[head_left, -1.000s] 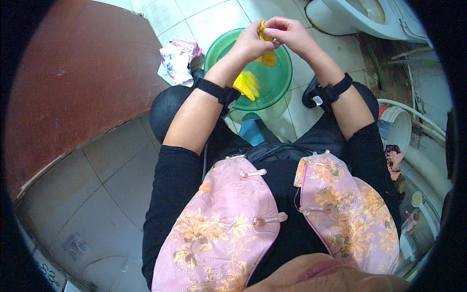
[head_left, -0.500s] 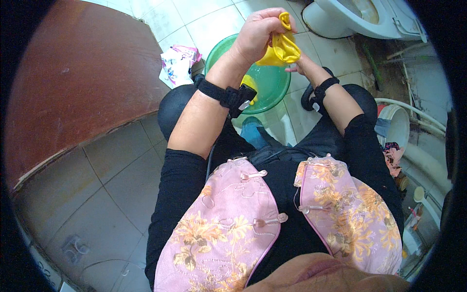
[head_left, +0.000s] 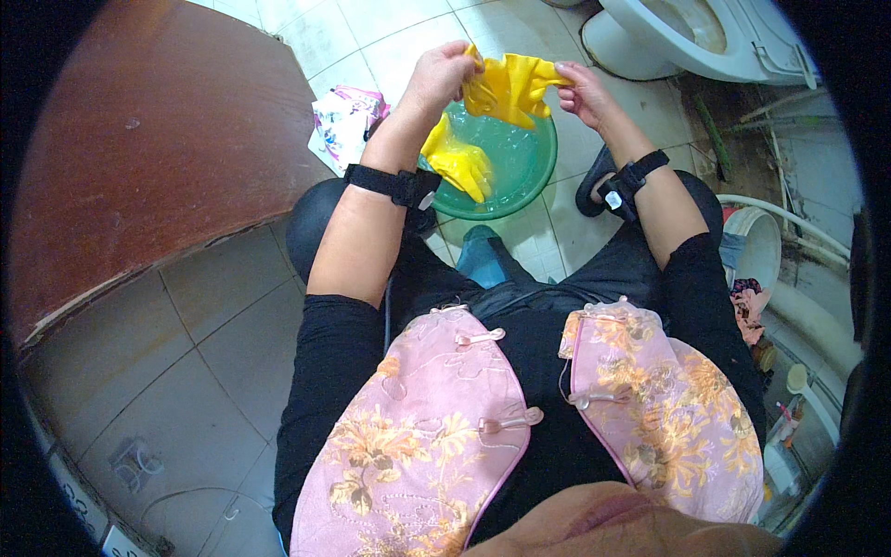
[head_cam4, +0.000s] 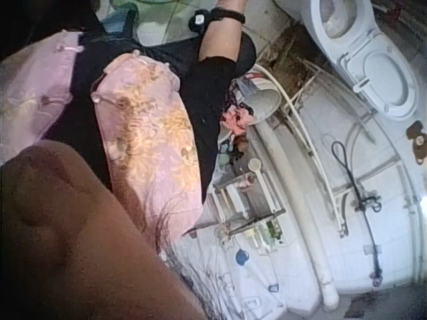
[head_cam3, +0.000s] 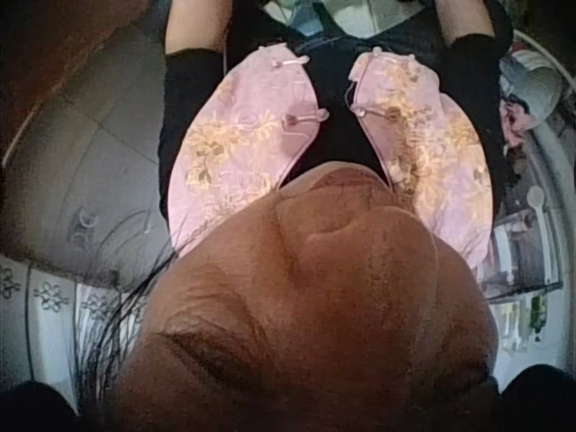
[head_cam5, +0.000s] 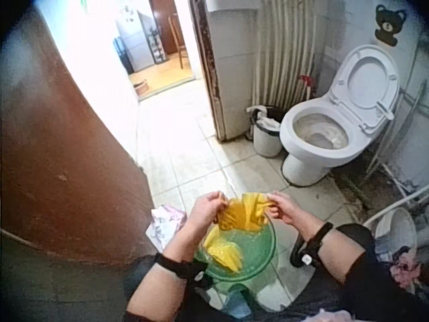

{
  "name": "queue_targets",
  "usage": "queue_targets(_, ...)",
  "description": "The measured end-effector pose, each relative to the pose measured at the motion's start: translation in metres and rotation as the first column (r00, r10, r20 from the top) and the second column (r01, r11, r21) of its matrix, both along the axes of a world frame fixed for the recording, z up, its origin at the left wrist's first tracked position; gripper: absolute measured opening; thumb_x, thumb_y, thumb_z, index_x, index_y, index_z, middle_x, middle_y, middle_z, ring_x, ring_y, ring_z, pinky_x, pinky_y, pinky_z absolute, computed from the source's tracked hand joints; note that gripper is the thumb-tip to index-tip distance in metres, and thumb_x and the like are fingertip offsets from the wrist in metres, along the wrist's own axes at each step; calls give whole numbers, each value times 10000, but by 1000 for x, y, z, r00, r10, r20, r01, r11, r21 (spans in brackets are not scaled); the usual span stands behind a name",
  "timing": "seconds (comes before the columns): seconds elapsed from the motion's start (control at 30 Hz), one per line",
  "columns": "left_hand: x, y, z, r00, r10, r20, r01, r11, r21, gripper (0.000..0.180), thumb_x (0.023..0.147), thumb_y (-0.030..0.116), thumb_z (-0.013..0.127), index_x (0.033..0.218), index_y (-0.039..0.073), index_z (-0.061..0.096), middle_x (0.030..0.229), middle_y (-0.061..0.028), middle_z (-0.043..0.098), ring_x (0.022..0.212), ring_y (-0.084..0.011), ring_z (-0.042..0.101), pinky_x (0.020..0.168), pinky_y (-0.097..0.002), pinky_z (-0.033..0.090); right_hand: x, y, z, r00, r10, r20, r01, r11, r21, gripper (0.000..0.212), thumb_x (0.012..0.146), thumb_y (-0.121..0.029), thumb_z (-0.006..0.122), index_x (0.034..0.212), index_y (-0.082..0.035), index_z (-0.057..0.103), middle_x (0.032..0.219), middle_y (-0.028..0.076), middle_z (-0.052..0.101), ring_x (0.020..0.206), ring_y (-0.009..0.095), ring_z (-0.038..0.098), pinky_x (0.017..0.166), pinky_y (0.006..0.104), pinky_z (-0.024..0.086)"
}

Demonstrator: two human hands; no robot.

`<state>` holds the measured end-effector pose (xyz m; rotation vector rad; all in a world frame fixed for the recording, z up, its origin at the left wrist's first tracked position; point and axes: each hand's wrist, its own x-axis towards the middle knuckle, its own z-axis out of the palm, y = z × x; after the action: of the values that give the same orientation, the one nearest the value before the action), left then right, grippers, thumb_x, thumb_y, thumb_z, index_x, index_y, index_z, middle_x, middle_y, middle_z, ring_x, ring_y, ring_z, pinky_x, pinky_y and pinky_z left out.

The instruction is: The person sits on a low stool in a bathroom and washes a pair of yellow rubber gloves in a green basin of water. They repeatedly submerge, squeeze, and rinse the gloves, then briefly reach for a small white bottle from a nearby shelf before continuing to rinse the gloves.

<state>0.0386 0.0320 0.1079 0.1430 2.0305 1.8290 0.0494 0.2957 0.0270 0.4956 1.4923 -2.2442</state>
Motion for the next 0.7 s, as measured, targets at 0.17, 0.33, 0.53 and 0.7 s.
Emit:
queue_targets(0.17, 20, 9, -38, 898, -412, -155, 201, 697, -689, 197, 794, 161, 541, 945, 55, 610, 825, -133, 646, 744, -285, 625, 676, -367, 500, 6, -3, -4, 986, 168, -20, -139, 868, 477, 150, 864, -218, 599, 925, -81, 590, 701, -7, 537, 566, 67, 490, 456, 208, 407)
queue_targets(0.33, 37, 18, -62, 751, -660, 24, 393, 418, -819, 181, 762, 178, 598, 907, 73, 622, 848, -156, 647, 840, -349, 617, 724, -444, 484, 10, -9, 8, 932, 360, -35, -237, 682, 692, 173, 824, -203, 610, 917, -57, 616, 780, 31, 604, 632, 115, 553, 523, 256, 462)
queue_targets(0.53, 44, 29, -80, 668, -736, 115, 490, 317, -812, 205, 767, 154, 596, 949, 68, 631, 886, -166, 651, 851, -352, 616, 743, -441, 485, 16, -15, 41, 781, 624, -32, -429, 573, 699, 164, 798, -179, 601, 868, -31, 612, 774, 35, 610, 659, 124, 560, 589, 278, 473)
queue_targets(0.7, 49, 31, -88, 619, -772, 143, 558, 305, -772, 305, 773, 138, 590, 1071, 77, 610, 971, -174, 645, 924, -345, 608, 807, -430, 480, 19, -20, 56, 666, 743, -61, -438, 457, 774, 153, 761, -146, 600, 840, -14, 608, 736, 64, 613, 669, 149, 566, 611, 304, 476)
